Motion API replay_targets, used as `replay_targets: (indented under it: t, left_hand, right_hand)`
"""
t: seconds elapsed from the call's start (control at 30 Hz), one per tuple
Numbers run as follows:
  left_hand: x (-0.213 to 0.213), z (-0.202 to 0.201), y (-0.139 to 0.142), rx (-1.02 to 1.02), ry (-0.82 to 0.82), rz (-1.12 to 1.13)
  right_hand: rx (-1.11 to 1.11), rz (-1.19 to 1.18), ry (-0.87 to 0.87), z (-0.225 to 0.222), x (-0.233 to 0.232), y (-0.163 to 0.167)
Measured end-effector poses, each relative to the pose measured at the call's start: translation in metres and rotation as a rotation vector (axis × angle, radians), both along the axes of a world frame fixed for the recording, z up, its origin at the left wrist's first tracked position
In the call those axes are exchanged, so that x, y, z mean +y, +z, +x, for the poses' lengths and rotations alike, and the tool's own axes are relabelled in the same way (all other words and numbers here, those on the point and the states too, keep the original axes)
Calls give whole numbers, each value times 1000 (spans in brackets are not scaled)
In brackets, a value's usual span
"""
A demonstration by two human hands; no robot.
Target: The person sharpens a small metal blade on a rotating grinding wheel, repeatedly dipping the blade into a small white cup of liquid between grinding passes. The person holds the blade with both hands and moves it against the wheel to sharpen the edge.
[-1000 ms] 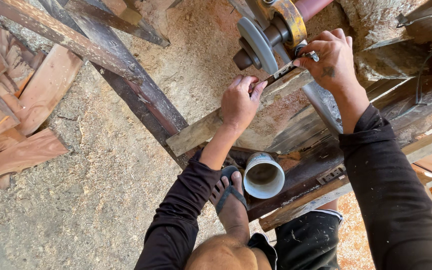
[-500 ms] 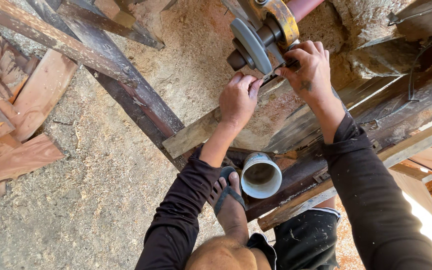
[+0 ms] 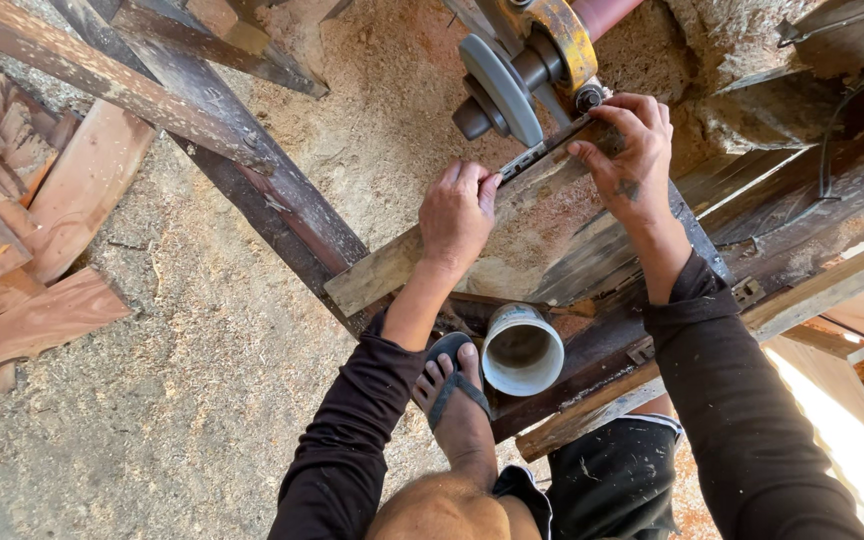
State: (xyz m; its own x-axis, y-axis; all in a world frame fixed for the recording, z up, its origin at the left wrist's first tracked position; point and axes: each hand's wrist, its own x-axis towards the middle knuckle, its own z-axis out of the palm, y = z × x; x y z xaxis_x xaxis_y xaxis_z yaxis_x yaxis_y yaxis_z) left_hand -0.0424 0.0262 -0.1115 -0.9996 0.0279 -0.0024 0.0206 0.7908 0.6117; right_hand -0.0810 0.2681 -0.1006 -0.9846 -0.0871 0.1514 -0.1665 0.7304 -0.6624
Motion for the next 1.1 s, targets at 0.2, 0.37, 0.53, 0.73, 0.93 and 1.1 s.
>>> replay_targets:
  t: [0.2, 0.37, 0.53, 0.73, 0.93, 1.1]
  left_hand:
    - [-5, 1, 13, -50, 3, 27]
    - [-6, 1, 15, -20, 5, 44]
    - [4, -7, 5, 22, -14, 35]
    - [22, -20, -8, -108, -27, 66]
    - [20, -18, 5, -33, 25, 96]
    - [13, -13, 23, -73, 51, 108]
  right_hand:
    - [-6, 23, 14, -1, -1, 4]
    - [31, 56, 73, -5, -4, 8]
    - [-21, 57, 184, -15, -8, 10]
    - [-111, 153, 231, -32, -14, 6]
    - [-95, 221, 241, -44, -3, 8]
    - [-64, 248, 226, -50, 9, 6]
